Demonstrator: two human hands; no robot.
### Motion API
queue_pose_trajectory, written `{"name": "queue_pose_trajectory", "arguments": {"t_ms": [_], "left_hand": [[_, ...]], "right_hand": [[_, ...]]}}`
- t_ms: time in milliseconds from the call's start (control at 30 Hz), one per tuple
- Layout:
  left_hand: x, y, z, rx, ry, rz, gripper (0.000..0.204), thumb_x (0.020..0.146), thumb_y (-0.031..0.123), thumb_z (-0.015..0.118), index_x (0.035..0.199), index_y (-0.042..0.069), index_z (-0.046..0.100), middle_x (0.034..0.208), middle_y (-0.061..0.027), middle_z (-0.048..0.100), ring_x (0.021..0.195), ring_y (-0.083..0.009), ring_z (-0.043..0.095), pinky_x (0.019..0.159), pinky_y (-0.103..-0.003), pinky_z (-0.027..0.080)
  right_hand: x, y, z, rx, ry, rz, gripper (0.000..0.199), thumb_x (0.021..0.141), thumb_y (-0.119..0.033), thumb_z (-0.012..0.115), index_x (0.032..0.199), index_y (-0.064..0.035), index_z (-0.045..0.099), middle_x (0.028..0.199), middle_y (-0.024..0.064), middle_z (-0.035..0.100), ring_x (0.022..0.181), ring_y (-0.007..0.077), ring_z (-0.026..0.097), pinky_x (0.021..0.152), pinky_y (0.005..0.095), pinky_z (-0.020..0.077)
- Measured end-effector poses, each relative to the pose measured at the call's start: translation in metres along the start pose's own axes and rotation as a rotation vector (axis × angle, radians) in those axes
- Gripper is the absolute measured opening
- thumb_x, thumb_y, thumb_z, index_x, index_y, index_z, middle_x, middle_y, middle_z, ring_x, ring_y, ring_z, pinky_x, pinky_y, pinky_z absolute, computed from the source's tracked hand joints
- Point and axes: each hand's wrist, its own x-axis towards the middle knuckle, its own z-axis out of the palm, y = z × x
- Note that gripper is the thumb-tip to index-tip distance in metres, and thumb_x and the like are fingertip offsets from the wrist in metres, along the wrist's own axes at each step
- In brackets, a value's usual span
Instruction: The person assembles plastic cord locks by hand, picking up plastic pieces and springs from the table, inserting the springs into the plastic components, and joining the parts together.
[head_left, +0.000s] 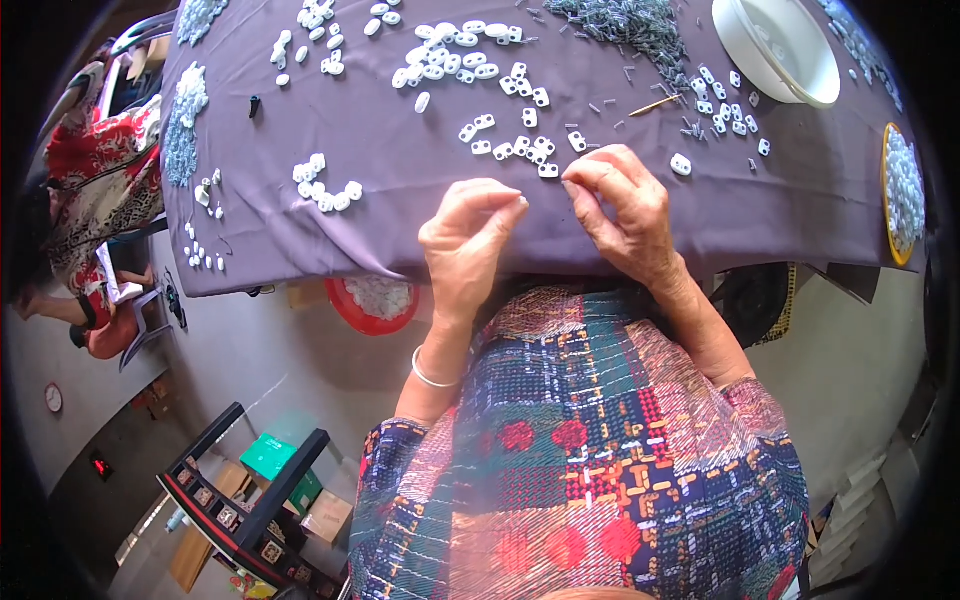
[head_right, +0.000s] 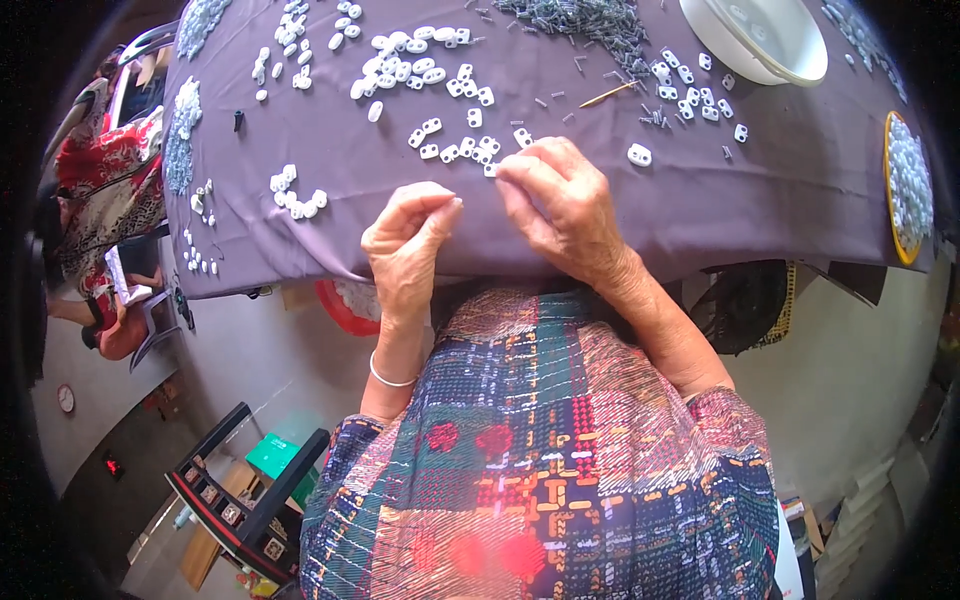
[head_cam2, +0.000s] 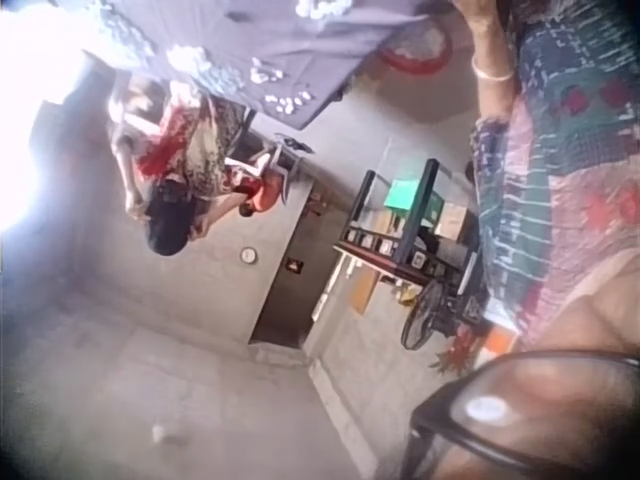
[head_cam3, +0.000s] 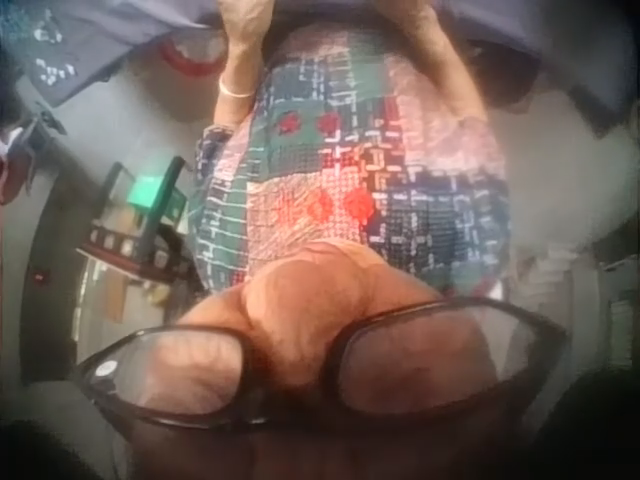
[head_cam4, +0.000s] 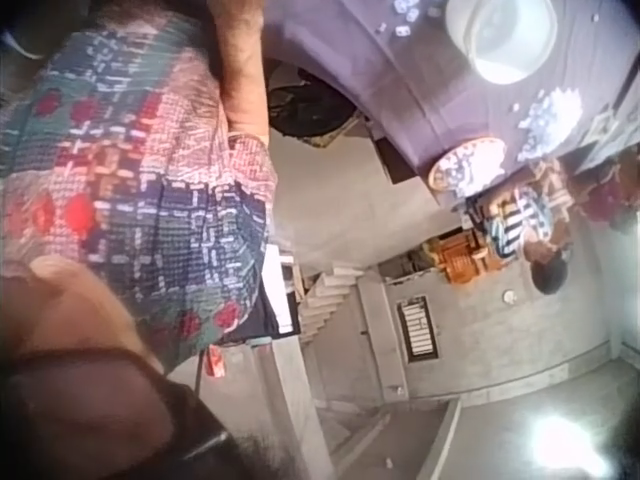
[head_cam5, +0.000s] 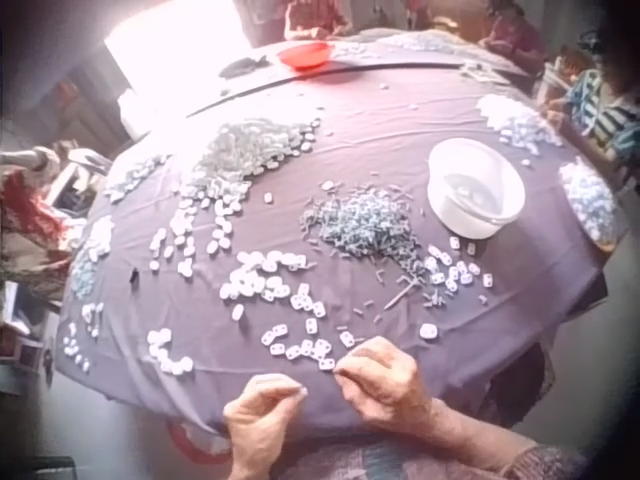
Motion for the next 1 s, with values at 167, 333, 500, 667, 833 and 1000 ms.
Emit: {"name": "queue_pose_trajectory", "arguments": {"t_ms": [167, 333, 500, 667, 833, 1000], "left_hand": [[-0.007, 0.008, 0.000, 0.453, -0.023, 0.544, 0.025, 0.062, -0.002, 0.076, 0.083, 0.010, 0.070, 0.093, -0.0041, 0.056, 0.077, -0.0117, 0.053, 0.057, -0.020, 0.040], [-0.007, 0.018, 0.000, 0.399, -0.167, 0.592, 0.026, 0.057, 0.000, 0.079, 0.078, 0.013, 0.072, 0.095, -0.0057, 0.055, 0.080, -0.0132, 0.051, 0.058, -0.022, 0.039], [-0.008, 0.020, 0.007, 0.314, -0.165, 0.473, 0.031, 0.059, -0.002, 0.078, 0.086, 0.008, 0.067, 0.092, -0.0049, 0.055, 0.075, -0.0122, 0.052, 0.058, -0.023, 0.041], [-0.018, 0.015, 0.009, 0.104, -0.102, -0.003, 0.024, 0.068, -0.002, 0.073, 0.087, 0.004, 0.060, 0.089, -0.0025, 0.056, 0.068, -0.0074, 0.051, 0.057, -0.021, 0.041], [-0.022, 0.021, 0.013, 0.022, -0.182, -0.144, 0.013, 0.078, -0.006, 0.064, 0.089, 0.000, 0.061, 0.088, 0.0014, 0.056, 0.070, -0.0020, 0.049, 0.058, -0.015, 0.039], [-0.021, 0.023, 0.016, 0.039, -0.163, -0.272, 0.009, 0.081, 0.002, 0.065, 0.089, -0.002, 0.063, 0.083, -0.0012, 0.061, 0.078, -0.0070, 0.055, 0.070, -0.020, 0.045]], "right_hand": [[0.006, -0.019, -0.010, 0.970, -0.406, 0.907, 0.020, 0.091, -0.020, 0.054, 0.089, -0.0014, 0.061, 0.073, -0.0004, 0.058, 0.061, 0.0045, 0.053, 0.051, 0.0185, 0.0413], [-0.002, -0.015, -0.014, 1.509, -0.511, 1.180, 0.018, 0.086, -0.017, 0.061, 0.091, 0.0005, 0.061, 0.071, 0.0003, 0.057, 0.058, 0.0043, 0.052, 0.047, 0.0162, 0.0379], [-0.011, -0.015, -0.011, 1.491, -0.416, 1.130, 0.014, 0.083, -0.012, 0.064, 0.089, 0.0008, 0.061, 0.071, 0.0006, 0.057, 0.057, 0.0049, 0.050, 0.047, 0.0173, 0.0368], [-0.007, -0.020, -0.015, 1.322, -0.257, 1.057, 0.013, 0.083, -0.012, 0.065, 0.087, -0.0006, 0.061, 0.070, 0.0007, 0.056, 0.055, 0.0046, 0.047, 0.047, 0.0179, 0.0358], [-0.009, -0.020, -0.017, 1.206, -0.135, 1.092, 0.012, 0.084, -0.013, 0.064, 0.085, -0.0016, 0.061, 0.068, -0.0001, 0.056, 0.054, 0.0043, 0.048, 0.046, 0.0179, 0.0368], [-0.009, -0.029, -0.017, 1.019, -0.150, 1.061, 0.013, 0.085, -0.014, 0.063, 0.085, -0.0013, 0.062, 0.067, -0.0004, 0.057, 0.053, 0.0035, 0.048, 0.047, 0.0172, 0.0384]]}}
